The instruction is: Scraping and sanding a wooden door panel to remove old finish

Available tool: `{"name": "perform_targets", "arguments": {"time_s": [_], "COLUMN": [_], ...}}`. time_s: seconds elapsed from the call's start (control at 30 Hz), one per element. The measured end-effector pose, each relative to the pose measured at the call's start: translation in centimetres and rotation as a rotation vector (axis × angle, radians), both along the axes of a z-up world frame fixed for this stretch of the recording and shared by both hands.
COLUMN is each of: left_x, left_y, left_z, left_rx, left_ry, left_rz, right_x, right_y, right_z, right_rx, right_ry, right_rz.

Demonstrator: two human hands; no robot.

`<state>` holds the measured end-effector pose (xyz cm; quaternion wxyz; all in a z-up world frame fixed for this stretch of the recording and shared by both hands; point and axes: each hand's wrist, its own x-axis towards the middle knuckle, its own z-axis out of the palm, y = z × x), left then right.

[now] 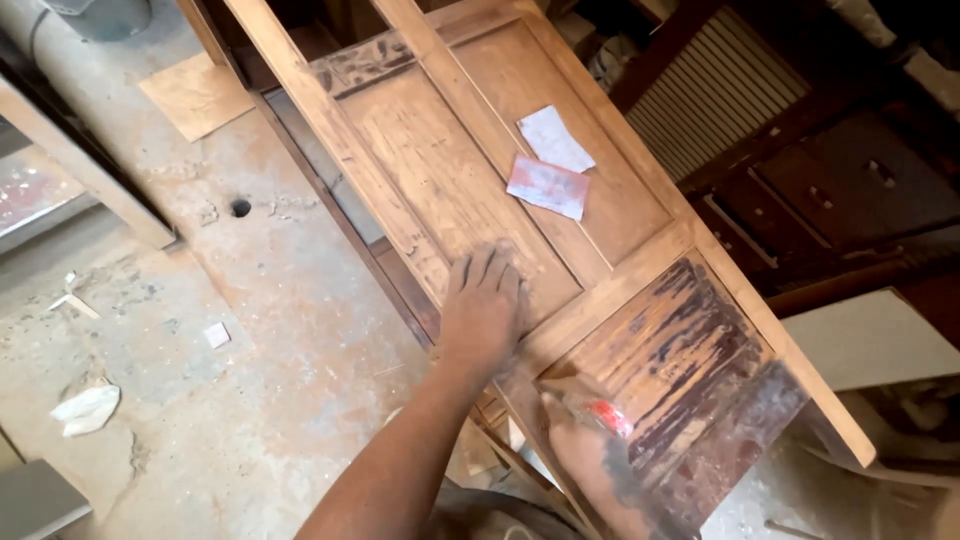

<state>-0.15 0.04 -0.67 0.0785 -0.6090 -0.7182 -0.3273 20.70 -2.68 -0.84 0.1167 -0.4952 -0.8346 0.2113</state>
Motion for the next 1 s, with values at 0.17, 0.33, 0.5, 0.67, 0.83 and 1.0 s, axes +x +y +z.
{"name": "perform_targets", "arguments": {"time_s": [0.17,0.33,0.5,0.67,0.83,1.0], "left_x": [-0.2,0.0,-0.4,-0.2,-0.2,-0.2], "left_y": [-0.2,-0.2,-0.3,-0.1,0.7,0.1], "left_z": [0.1,-0.3,0.0,-0.1,-0.7,-0.3], "left_rx": [0.049,0.09,0.104,0.042,-0.05,0.037], "left_ry": [-0.005,0.001,0.0,-0.001,0.016,0.021], "left_rz": [-0.019,0.008,-0.011,-0.004,0.022,-0.005], "right_x": [-0.1,-0.8,-2.0,-2.3,-0.9,2.8], "right_y": [1.0,0.3,0.9,1.7,1.4,1.7], "right_z": [3.5,1.8,3.9,3.9,1.9,5.0], "right_rx": [-0.099,-0.258,-0.394,-0.456,-0.008,-0.12], "right_ry": [-0.18,-0.06,-0.093,-0.176,0.13,0.506], "right_rz": [0.011,-0.339,-0.239,-0.28,0.133,0.583]}}
